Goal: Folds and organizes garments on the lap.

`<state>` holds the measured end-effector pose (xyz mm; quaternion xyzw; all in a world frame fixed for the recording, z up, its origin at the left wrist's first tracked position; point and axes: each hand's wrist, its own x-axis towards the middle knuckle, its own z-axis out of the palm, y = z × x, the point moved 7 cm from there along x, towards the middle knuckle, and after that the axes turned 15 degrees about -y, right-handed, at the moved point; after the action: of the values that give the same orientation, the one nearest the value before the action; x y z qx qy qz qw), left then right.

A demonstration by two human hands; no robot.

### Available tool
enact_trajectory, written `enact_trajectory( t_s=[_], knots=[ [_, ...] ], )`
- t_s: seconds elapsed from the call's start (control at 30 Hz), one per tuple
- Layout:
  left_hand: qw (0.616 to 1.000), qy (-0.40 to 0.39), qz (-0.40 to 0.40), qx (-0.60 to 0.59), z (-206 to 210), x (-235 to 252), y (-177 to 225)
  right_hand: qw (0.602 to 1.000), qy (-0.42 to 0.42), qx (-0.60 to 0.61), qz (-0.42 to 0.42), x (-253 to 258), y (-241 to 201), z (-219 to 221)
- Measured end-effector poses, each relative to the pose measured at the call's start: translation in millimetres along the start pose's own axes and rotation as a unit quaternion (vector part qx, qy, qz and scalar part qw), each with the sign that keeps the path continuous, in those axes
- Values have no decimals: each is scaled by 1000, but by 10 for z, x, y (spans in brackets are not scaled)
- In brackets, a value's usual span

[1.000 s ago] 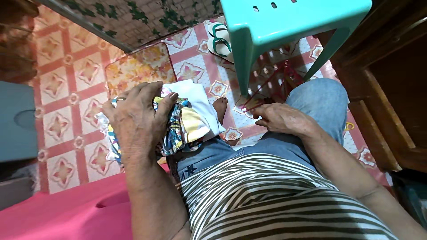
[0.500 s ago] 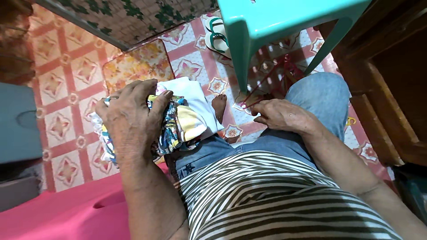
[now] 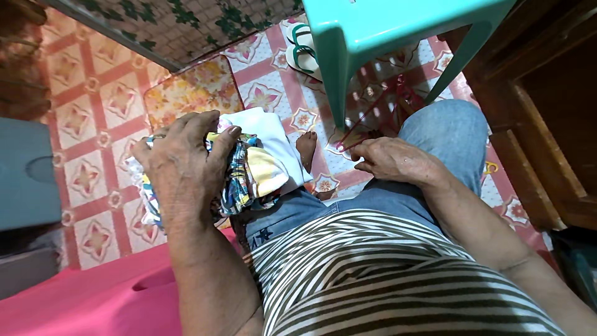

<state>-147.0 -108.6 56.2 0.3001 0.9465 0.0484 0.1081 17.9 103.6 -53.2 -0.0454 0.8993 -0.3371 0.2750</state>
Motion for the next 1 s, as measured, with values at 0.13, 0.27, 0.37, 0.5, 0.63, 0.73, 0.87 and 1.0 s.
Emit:
enact_trajectory(
  t_s=[0.13, 0.27, 0.37, 0.5, 0.63, 0.73, 0.87, 1.0],
  knots=[
    [1000, 0, 0, -2, 2, 0, -3, 1000, 1, 0, -2, -5, -7, -1],
    [1000, -2, 0, 0, 1, 5, -1, 1000, 2, -1, -2, -10, -8, -7],
    [1000, -1, -2, 2, 4, 9, -12, 1000, 5, -5, -6, -7, -3, -2],
    [1000, -1, 5, 0, 16, 0, -23, 1000, 6, -5, -4, -17, -9, -2],
    [1000, 2, 16, -1, 22, -1, -38, 1000, 11, -4, -9, -30, -19, -7],
    [1000, 3, 15, -3, 22, -2, -38, 1000, 17, -7, -13, -32, -17, -5],
    [1000, 4, 12, -5, 22, -3, -36, 1000, -16, 4, -4, -20, -11, -18],
    [1000, 5, 13, -2, 23, -3, -42, 1000, -29, 1, -5, -9, -15, -28]
  ],
)
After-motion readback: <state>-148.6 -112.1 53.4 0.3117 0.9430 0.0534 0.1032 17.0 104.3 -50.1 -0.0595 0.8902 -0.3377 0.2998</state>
